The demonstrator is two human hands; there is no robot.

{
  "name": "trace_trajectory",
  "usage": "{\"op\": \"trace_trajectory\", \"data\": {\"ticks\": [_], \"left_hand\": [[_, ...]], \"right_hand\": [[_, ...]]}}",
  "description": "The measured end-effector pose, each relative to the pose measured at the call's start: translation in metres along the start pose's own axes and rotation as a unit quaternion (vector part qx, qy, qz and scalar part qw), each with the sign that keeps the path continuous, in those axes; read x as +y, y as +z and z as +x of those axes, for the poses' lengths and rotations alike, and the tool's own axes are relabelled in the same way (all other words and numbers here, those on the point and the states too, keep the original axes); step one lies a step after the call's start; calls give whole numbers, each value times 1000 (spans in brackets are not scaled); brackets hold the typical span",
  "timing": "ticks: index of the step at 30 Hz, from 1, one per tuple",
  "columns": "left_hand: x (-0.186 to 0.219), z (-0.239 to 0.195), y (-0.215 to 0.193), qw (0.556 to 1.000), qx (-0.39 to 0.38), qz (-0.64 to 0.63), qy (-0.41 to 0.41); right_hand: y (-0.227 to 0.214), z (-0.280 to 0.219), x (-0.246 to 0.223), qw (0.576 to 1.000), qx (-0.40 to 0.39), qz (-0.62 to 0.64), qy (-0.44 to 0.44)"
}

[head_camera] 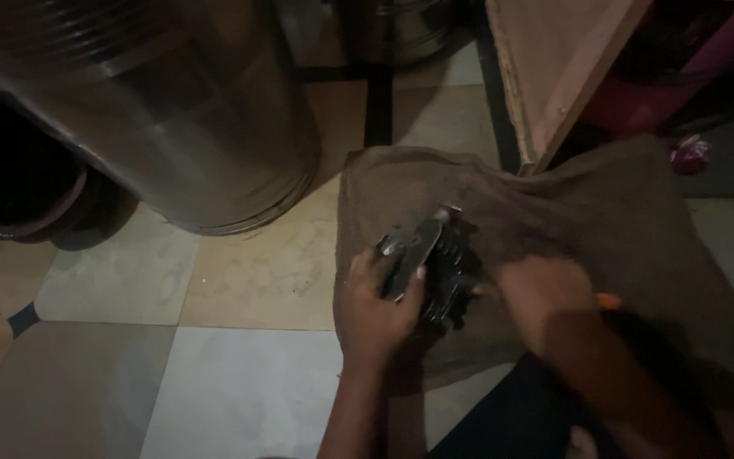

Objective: The person is cleaning a small engine part using a knife and a cloth. They scrape and wipe various surfaces of the engine part, turning it over to access different sides.

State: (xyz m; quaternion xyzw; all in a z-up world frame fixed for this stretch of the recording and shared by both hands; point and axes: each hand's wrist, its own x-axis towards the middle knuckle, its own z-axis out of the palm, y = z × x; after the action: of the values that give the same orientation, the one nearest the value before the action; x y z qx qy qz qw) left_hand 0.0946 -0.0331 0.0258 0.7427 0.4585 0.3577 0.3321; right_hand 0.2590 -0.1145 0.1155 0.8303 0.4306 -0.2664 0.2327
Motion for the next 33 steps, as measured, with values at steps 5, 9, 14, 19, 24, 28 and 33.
{"op": "trace_trajectory", "data": {"ticks": [5, 9, 14, 19, 24, 28, 33], "left_hand": [[-3, 3, -2, 998, 45, -7, 39], [-2, 4, -1, 997, 60, -27, 33], [1, 1, -1, 997, 29, -37, 67], [6, 4, -7, 998, 22, -30, 55], [9, 4, -7, 994, 32, -60, 84], [7, 3, -4, 991, 51, -74, 102], [5, 5, -3, 993, 21, -82, 84]], "right_hand": [[5, 7, 0, 993, 83, -68, -50], [2, 3, -4, 993, 94, -31, -64], [-4, -1, 2, 987, 121, -14, -107], [3, 14, 7, 995, 84, -18, -46], [25, 24, 15, 974, 192, 48, -111], [28, 23, 22, 944, 312, 46, -100], [19, 13, 8, 966, 228, -4, -118]]}}
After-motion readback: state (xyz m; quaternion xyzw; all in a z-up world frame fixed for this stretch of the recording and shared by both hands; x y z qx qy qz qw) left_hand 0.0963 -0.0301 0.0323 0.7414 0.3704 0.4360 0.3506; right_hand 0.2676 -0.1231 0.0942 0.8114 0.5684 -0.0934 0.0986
